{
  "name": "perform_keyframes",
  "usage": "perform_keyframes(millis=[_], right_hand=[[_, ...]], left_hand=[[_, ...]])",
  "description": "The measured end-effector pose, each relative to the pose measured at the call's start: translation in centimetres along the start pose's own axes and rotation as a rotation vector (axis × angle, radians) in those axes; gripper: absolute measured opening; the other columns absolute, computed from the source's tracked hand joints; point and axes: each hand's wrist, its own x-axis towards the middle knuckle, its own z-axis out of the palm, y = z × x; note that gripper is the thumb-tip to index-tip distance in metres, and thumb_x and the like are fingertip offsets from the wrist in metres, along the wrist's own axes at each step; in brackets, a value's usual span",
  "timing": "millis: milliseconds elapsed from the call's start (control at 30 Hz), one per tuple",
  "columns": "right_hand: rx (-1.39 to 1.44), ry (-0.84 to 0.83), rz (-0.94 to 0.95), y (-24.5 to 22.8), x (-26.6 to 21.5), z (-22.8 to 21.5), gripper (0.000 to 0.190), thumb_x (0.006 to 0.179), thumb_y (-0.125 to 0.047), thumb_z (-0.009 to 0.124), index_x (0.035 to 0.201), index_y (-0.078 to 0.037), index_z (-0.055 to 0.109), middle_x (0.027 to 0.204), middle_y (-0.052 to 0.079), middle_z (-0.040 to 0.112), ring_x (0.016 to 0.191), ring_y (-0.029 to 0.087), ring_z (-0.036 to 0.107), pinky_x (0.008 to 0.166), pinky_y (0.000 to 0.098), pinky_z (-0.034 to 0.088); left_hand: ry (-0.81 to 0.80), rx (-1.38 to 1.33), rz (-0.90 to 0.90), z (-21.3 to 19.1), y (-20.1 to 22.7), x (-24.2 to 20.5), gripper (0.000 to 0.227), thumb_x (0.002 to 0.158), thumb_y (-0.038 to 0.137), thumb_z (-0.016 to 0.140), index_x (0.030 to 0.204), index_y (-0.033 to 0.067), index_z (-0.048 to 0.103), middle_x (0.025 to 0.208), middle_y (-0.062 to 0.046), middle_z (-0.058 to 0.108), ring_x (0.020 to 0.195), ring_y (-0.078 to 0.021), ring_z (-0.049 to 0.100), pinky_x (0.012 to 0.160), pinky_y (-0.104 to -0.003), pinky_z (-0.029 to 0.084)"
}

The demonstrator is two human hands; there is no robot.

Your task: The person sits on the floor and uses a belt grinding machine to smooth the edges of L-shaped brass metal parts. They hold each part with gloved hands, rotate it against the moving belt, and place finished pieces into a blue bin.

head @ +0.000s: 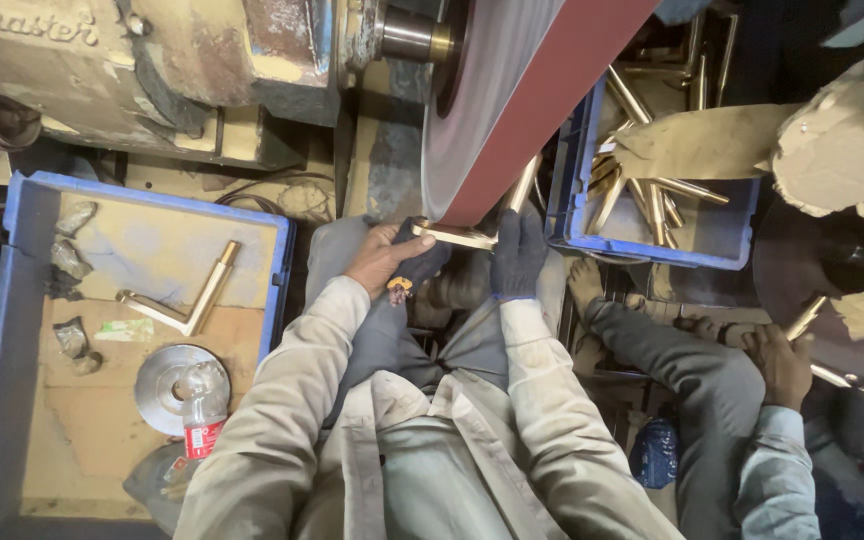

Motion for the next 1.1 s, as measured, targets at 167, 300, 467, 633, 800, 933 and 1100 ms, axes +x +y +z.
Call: perform_keyframes(millis=[167, 300, 467, 633, 800, 933, 1100], right_hand=[[0.197, -0.037, 0.116, -1.0, 0.5, 0.7, 0.025, 0.105, -0.02, 0.055, 0.1, 0.003, 0.06, 0.088, 0.011, 0.063, 0.081, 0.02, 0.059, 0.074, 0.036, 0.049], [0.209, -0.129, 0.239, -0.8, 2.0, 2.0, 0.028, 0.104, -0.023, 0.053, 0.11, 0.002, 0.064, 0.093, 0.01, 0.067, 0.082, 0.02, 0.063, 0.073, 0.0352, 0.05], [-0.458, -0.302, -0.332, -0.1, 3.1, 2.3, 0.042, 0.067, -0.013, 0.067, 0.107, 0.001, 0.067, 0.088, 0.015, 0.065, 0.074, 0.026, 0.06, 0.061, 0.0379, 0.051], [0.224, -0.082, 0.183, -1.4, 0.9, 1.1, 0.024, 0.102, -0.019, 0.055, 0.109, 0.001, 0.066, 0.092, 0.01, 0.065, 0.081, 0.019, 0.061, 0.071, 0.0363, 0.049], [0.165, -0.005, 0.14, -1.9, 0.4, 0.7, 0.023, 0.104, -0.019, 0.058, 0.106, 0.004, 0.063, 0.092, 0.015, 0.066, 0.085, 0.021, 0.062, 0.078, 0.0358, 0.051], [0.201, -0.059, 0.164, -0.6, 1.4, 2.4, 0.029, 0.103, -0.021, 0.053, 0.116, 0.003, 0.063, 0.098, 0.015, 0.072, 0.087, 0.02, 0.067, 0.079, 0.0346, 0.052], [0.158, -0.182, 0.157, 1.9, 2.5, 3.8, 0.028, 0.102, -0.02, 0.055, 0.112, 0.004, 0.066, 0.099, 0.019, 0.073, 0.089, 0.025, 0.069, 0.08, 0.0378, 0.052]], left_hand=[[0.027, 0.031, -0.003, -0.2, 0.1, 0.2, 0.03, 0.09, 0.022, 0.078, 0.108, -0.0006, 0.071, 0.086, -0.012, 0.074, 0.062, -0.0162, 0.067, 0.053, -0.031, 0.054], [0.124, 0.122, -0.058, -0.5, -0.4, 1.6, 0.029, 0.09, 0.024, 0.079, 0.1, -0.0025, 0.07, 0.077, -0.012, 0.071, 0.052, -0.0182, 0.061, 0.043, -0.032, 0.046], [0.167, 0.057, -0.076, -0.6, -0.9, 2.7, 0.028, 0.088, 0.02, 0.079, 0.101, -0.0042, 0.072, 0.084, -0.012, 0.076, 0.063, -0.0179, 0.072, 0.055, -0.03, 0.059], [0.041, 0.044, 0.014, -0.7, -0.5, 0.6, 0.027, 0.088, 0.019, 0.078, 0.108, 0.0015, 0.073, 0.085, -0.009, 0.075, 0.062, -0.0158, 0.07, 0.054, -0.03, 0.056], [0.013, 0.033, 0.006, -0.9, -0.1, 0.5, 0.023, 0.089, 0.016, 0.077, 0.107, 0.0022, 0.074, 0.087, -0.008, 0.076, 0.067, -0.0139, 0.072, 0.059, -0.028, 0.059], [0.065, 0.059, 0.042, -1.3, -0.6, 1.7, 0.024, 0.091, 0.017, 0.079, 0.105, -0.001, 0.074, 0.089, -0.008, 0.076, 0.069, -0.0131, 0.07, 0.062, -0.028, 0.058], [0.212, 0.077, -0.061, -1.5, -1.1, 2.7, 0.029, 0.086, 0.022, 0.081, 0.102, 0.0003, 0.072, 0.086, -0.006, 0.076, 0.068, -0.0145, 0.071, 0.06, -0.029, 0.057]])
